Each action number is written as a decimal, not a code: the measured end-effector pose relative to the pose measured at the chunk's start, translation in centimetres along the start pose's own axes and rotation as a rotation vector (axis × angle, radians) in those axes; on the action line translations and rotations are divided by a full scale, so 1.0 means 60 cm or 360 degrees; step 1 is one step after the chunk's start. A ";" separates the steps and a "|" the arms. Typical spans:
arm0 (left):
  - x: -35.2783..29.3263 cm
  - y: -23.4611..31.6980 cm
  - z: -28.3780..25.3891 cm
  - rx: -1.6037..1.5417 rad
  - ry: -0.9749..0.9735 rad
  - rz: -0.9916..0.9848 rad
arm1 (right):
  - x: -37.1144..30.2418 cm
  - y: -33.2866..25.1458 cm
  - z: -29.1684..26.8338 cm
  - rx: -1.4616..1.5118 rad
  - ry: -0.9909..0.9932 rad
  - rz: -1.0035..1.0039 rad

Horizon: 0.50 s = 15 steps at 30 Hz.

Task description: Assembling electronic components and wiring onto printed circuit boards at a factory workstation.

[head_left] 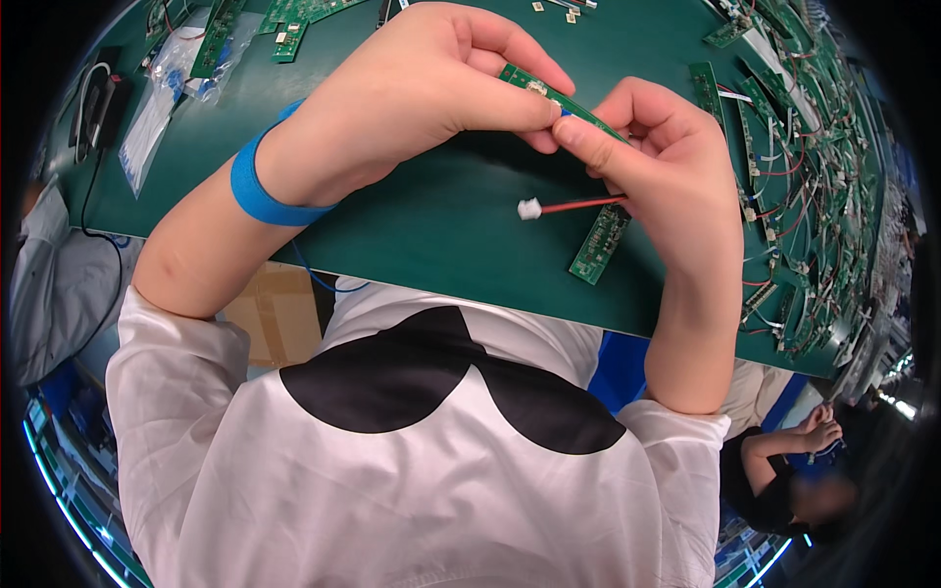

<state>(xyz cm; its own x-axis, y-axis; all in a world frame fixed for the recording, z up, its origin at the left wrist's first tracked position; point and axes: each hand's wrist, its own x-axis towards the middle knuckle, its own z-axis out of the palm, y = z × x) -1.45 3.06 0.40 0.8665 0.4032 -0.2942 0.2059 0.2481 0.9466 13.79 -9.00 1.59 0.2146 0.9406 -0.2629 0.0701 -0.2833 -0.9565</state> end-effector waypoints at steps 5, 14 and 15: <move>0.002 -0.008 -0.010 0.0110 0.0018 -0.0005 | -0.002 0.008 0.011 -0.0197 0.0009 -0.0095; 0.009 0.002 -0.009 -0.0597 -0.0287 -0.0117 | -0.005 -0.004 -0.021 0.0138 -0.0070 0.0092; 0.005 0.008 -0.004 -0.0574 -0.0269 -0.0067 | -0.005 -0.004 -0.023 0.0175 -0.0087 0.0091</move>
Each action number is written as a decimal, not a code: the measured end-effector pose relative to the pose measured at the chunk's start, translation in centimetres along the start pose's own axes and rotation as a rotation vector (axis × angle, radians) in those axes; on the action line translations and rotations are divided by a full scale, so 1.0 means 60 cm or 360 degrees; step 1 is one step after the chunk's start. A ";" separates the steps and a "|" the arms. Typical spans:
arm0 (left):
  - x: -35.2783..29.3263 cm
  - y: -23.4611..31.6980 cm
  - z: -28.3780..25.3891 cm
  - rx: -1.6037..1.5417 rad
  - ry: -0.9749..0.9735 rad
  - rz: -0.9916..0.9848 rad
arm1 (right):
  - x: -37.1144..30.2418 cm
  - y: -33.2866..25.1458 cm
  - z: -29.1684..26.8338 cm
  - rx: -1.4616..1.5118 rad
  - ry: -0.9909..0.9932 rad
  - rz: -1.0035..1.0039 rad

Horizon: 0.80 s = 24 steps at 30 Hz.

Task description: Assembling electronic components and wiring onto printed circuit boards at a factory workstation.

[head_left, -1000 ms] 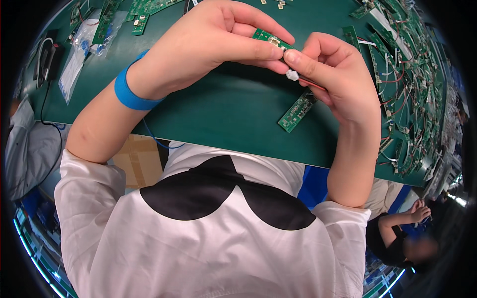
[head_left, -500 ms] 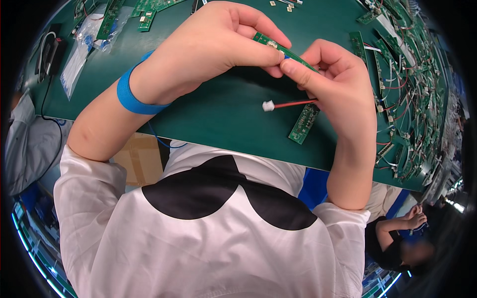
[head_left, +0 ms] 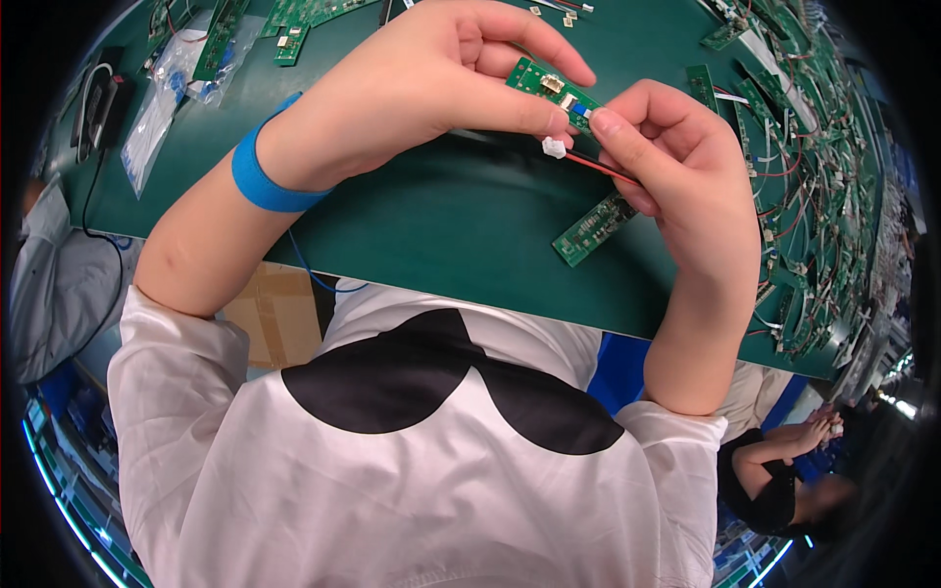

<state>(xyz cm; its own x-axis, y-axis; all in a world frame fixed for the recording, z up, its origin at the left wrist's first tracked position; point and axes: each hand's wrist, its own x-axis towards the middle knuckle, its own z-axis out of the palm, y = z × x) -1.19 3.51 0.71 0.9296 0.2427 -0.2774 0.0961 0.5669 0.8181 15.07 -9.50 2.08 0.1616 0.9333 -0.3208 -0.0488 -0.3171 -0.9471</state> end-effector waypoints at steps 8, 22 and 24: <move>-0.001 0.008 0.002 0.0310 0.0035 0.0055 | -0.002 0.000 -0.005 0.0161 -0.0089 0.0055; 0.070 0.016 -0.057 0.2605 -0.0532 0.3089 | 0.007 0.003 -0.018 0.0400 -0.0405 0.0246; 0.046 0.020 -0.043 0.2751 -0.0539 0.3092 | 0.007 0.000 -0.017 0.0350 -0.0376 0.0297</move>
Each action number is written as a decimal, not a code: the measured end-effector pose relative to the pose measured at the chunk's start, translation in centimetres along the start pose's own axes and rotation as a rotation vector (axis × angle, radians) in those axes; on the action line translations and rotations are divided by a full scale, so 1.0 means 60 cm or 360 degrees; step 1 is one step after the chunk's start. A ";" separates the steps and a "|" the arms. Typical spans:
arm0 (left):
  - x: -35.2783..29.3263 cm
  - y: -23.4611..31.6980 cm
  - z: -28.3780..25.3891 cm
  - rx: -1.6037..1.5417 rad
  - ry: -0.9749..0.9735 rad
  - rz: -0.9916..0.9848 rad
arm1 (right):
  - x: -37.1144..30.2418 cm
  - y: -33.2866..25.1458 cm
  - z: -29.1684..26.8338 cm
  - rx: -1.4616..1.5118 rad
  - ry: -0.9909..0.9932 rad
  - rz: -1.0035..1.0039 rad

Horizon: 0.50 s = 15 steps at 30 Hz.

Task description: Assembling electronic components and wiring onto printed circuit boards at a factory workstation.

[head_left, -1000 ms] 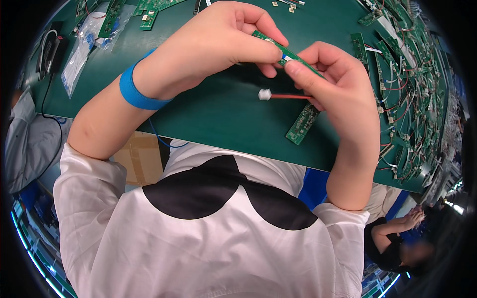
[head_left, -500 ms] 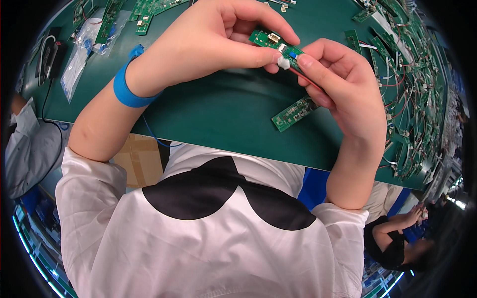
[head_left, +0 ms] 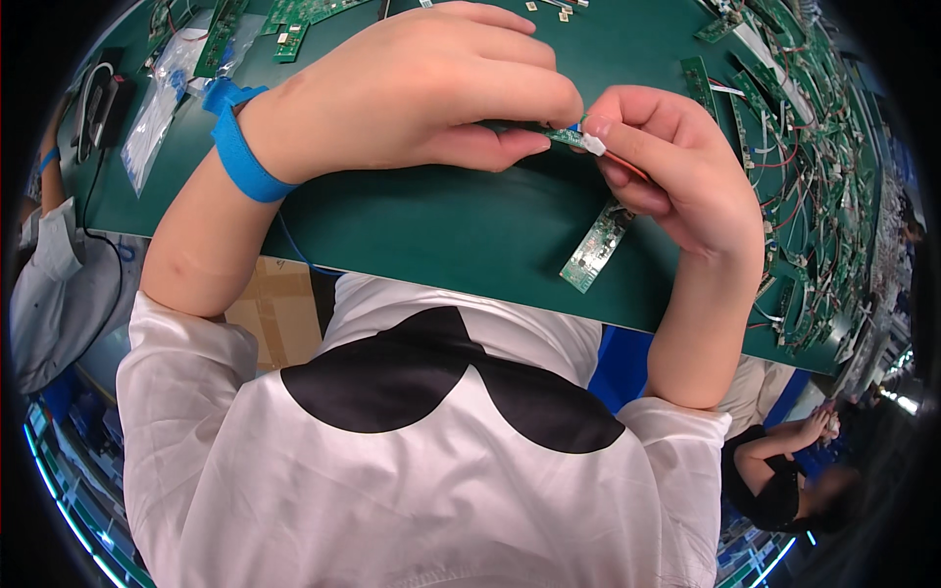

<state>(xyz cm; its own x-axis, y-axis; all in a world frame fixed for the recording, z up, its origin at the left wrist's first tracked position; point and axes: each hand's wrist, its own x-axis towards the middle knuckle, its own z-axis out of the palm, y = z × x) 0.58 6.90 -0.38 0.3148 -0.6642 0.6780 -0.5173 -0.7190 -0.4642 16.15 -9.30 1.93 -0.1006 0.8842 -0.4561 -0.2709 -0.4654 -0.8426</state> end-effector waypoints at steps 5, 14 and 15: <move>0.023 0.032 -0.025 -0.0901 -0.0523 -0.1069 | -0.006 0.000 0.007 -0.0170 0.0128 -0.0043; -0.026 0.025 0.038 -0.1245 0.0440 -0.0815 | -0.009 -0.006 0.013 -0.0245 0.0208 -0.0201; -0.027 0.026 0.039 -0.1240 0.0461 -0.0816 | -0.010 -0.007 0.013 -0.0216 0.0203 -0.0173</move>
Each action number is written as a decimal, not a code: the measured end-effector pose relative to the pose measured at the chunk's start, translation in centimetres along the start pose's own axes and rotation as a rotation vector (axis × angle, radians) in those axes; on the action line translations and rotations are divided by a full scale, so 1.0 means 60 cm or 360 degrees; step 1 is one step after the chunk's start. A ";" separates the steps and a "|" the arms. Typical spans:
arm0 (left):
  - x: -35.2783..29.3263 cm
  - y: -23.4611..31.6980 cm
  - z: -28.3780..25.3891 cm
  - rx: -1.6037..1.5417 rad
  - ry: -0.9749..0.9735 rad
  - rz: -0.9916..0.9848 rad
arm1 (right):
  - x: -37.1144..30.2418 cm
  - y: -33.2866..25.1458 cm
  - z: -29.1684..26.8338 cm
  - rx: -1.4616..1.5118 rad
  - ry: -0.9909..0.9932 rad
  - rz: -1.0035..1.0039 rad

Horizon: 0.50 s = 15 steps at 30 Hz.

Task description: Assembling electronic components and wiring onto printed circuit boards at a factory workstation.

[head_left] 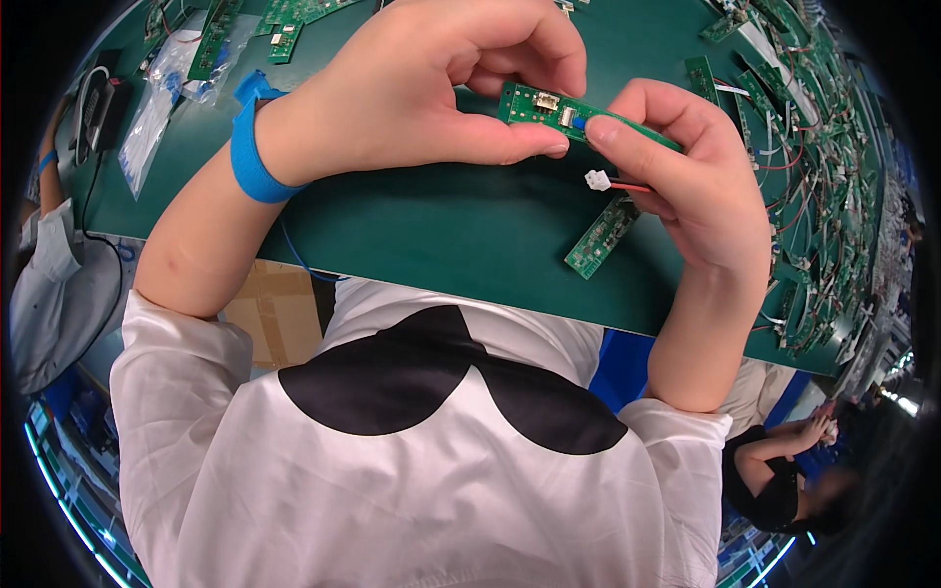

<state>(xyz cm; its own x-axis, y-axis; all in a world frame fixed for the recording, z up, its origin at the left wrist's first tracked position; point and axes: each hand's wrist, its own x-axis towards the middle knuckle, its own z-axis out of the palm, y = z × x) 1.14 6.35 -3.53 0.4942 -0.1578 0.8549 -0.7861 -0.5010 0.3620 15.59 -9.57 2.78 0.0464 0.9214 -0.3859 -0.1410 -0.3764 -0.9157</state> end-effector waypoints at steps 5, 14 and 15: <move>0.057 0.091 -0.008 -0.0095 -0.0060 -0.1536 | 0.002 0.008 0.001 -0.0040 0.0060 -0.0033; 0.060 0.092 -0.009 -0.0085 -0.0051 -0.1460 | 0.000 0.005 0.009 -0.0230 0.0190 -0.0043; 0.061 0.093 -0.010 -0.0041 -0.0092 -0.1474 | 0.000 0.005 0.010 -0.0279 0.0218 -0.0073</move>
<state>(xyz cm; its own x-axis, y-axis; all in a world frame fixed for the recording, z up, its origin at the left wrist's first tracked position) -1.68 3.49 1.87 0.9462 0.2536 0.2009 -0.0759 -0.4295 0.8999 14.94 -9.63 2.57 0.1840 0.9207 -0.3441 0.0381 -0.3565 -0.9335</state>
